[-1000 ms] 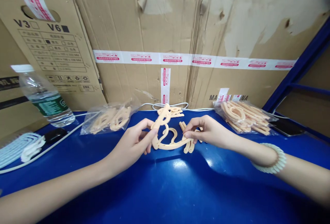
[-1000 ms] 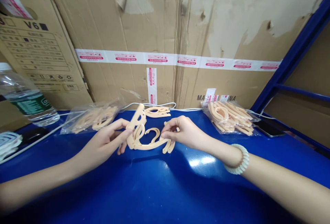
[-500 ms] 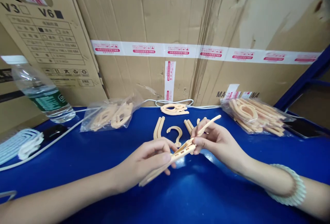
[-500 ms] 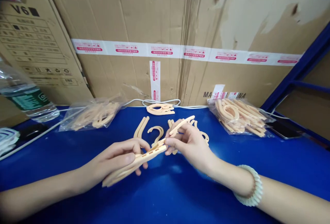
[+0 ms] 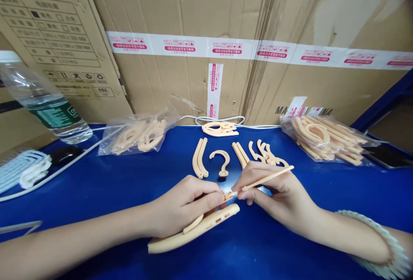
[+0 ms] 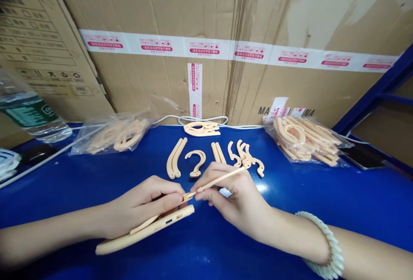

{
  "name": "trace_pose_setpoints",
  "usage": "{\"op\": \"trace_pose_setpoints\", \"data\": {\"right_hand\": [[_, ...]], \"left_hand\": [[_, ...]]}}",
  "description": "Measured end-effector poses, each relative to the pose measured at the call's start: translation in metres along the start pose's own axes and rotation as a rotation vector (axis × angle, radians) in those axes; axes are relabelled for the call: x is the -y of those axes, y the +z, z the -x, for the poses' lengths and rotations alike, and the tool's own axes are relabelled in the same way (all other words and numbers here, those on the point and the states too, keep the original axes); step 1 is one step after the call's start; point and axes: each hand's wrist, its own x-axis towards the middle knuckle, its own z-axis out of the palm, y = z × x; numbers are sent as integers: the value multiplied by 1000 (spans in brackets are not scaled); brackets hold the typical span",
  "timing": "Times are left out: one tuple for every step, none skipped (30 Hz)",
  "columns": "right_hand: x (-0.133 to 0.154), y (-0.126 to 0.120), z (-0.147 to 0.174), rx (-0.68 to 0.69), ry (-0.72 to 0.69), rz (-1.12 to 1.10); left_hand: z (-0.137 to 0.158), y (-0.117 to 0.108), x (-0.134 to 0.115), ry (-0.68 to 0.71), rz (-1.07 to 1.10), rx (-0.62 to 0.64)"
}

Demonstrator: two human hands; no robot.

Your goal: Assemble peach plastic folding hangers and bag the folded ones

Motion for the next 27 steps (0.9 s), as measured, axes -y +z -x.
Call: {"op": "trace_pose_setpoints", "data": {"right_hand": [[1,0,1,8,-37,37],[1,-1,1,21,-70,72],[3,-2,2,39,-98,108],[4,-3,3,68,-117,149],[5,-4,4,101,-132,197],[7,-6,4,134,-147,247],[8,-7,4,162,-169,289],[9,-8,4,185,-199,321],[9,-8,4,204,-228,347],[10,-8,4,214,-253,371],[10,-8,3,217,-278,406],[11,-7,3,210,-312,459],[12,-7,3,200,-368,521],[13,-6,3,199,-439,576],[16,-6,3,190,-504,616],[18,-7,2,180,-540,639],[21,-9,0,177,-540,637],[23,-13,-2,167,-504,609],[24,-19,-5,145,-430,577],[24,-28,-8,107,-331,548],[20,-38,-11,59,-231,521],[15,-50,-13,30,-89,530],[8,-63,-14,10,52,549],[0,-76,-14,35,228,573],[-10,-88,-13,72,373,581],[-19,-99,-10,119,482,565],[-29,-107,-7,143,546,537]], "left_hand": [[0,0,0,20,-47,-12],[-1,0,0,39,-89,-22],[-1,0,0,59,-126,-24],[-2,0,0,79,-158,-20],[-3,1,-1,98,-181,-13],[-3,1,-1,114,-199,-5],[-4,1,-1,126,-213,-1],[-4,1,-2,137,-228,0],[-4,1,-2,147,-242,1],[-4,1,-3,159,-256,-2],[-3,1,-3,172,-269,-8],[-3,1,-3,185,-278,-12],[-3,1,-3,193,-276,-10],[-3,0,-3,192,-263,0],[-3,0,-3,182,-241,9],[-3,0,-3,160,-203,15],[-3,0,-3,129,-158,14],[-3,1,-2,99,-123,3],[-3,1,-1,62,-78,-3],[-3,1,0,19,-11,-3],[-4,1,2,-28,81,3],[-4,1,3,-72,193,14],[-5,1,5,-107,315,25],[-6,0,7,-132,436,29],[-7,0,9,-138,530,19],[-8,-1,10,-126,582,1],[-8,-2,11,-114,615,-14]]}}
